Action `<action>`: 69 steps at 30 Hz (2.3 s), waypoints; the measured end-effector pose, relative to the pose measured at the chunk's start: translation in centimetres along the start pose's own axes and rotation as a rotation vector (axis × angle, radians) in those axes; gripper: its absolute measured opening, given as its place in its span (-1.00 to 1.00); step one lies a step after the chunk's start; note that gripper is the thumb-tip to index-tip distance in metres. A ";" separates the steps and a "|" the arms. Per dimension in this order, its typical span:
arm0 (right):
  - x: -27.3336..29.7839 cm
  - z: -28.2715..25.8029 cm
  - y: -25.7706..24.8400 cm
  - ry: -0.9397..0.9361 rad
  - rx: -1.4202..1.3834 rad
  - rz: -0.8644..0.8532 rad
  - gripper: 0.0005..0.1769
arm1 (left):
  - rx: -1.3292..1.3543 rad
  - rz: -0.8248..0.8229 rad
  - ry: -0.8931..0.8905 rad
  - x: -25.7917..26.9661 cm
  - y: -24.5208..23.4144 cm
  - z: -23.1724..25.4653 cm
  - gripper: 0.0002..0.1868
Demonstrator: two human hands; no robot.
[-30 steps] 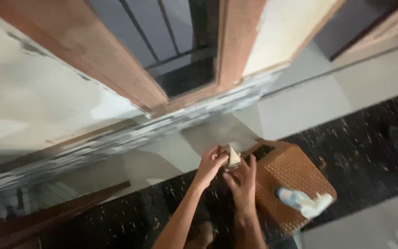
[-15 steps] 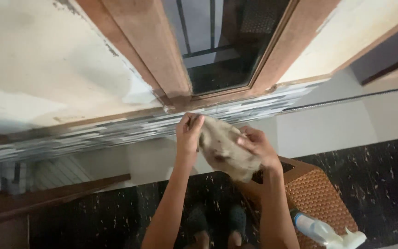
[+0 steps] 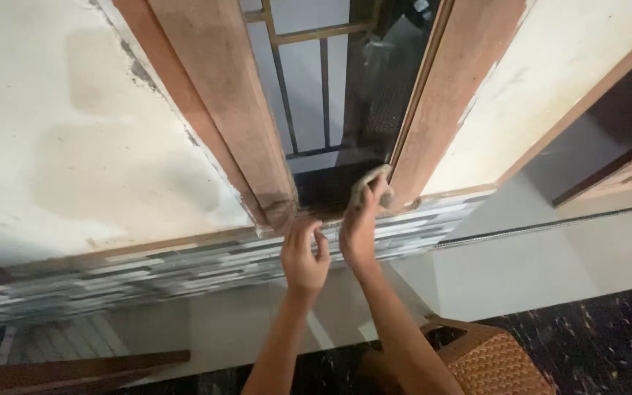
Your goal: Cleaning a wooden window frame using a cleaning cloth.
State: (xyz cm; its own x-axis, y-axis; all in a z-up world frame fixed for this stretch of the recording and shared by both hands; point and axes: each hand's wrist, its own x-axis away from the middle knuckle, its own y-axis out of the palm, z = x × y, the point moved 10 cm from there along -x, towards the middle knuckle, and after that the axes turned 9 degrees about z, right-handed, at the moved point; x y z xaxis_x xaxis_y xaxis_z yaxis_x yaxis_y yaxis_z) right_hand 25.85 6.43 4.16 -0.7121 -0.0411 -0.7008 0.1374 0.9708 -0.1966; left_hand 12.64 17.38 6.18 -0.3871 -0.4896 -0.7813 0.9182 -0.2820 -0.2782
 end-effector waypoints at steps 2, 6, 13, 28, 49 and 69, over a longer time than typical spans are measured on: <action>-0.1 0.3 2.0 -0.037 0.076 0.034 -0.22 | -0.102 0.017 0.109 -1.6 -0.7 0.2 -0.75; 1.8 -0.8 5.9 -0.110 0.084 0.118 -0.28 | -0.260 0.046 0.287 -2.1 -1.9 -2.0 -0.56; 4.9 2.1 10.7 -0.034 0.047 -0.084 -0.35 | -0.484 -0.219 0.370 -2.4 1.8 -10.2 -0.43; 2.3 1.2 9.3 -0.232 0.178 0.069 -0.34 | -0.209 -0.187 0.399 -1.4 1.1 -9.4 -0.43; -3.5 -8.0 10.0 -0.449 0.224 -0.084 -0.34 | 0.091 0.080 0.337 -5.3 -3.7 -6.2 -0.58; -2.5 -5.1 10.4 -0.445 0.248 -0.015 -0.35 | 0.006 0.192 0.405 -6.4 -2.7 -2.7 -0.68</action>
State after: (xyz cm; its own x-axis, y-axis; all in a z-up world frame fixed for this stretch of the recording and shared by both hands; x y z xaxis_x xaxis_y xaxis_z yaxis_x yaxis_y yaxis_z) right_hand 25.52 17.82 7.37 -0.3603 -0.2042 -0.9102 0.3271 0.8862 -0.3283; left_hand 12.88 23.47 10.46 -0.1439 -0.1713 -0.9747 0.9692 -0.2231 -0.1039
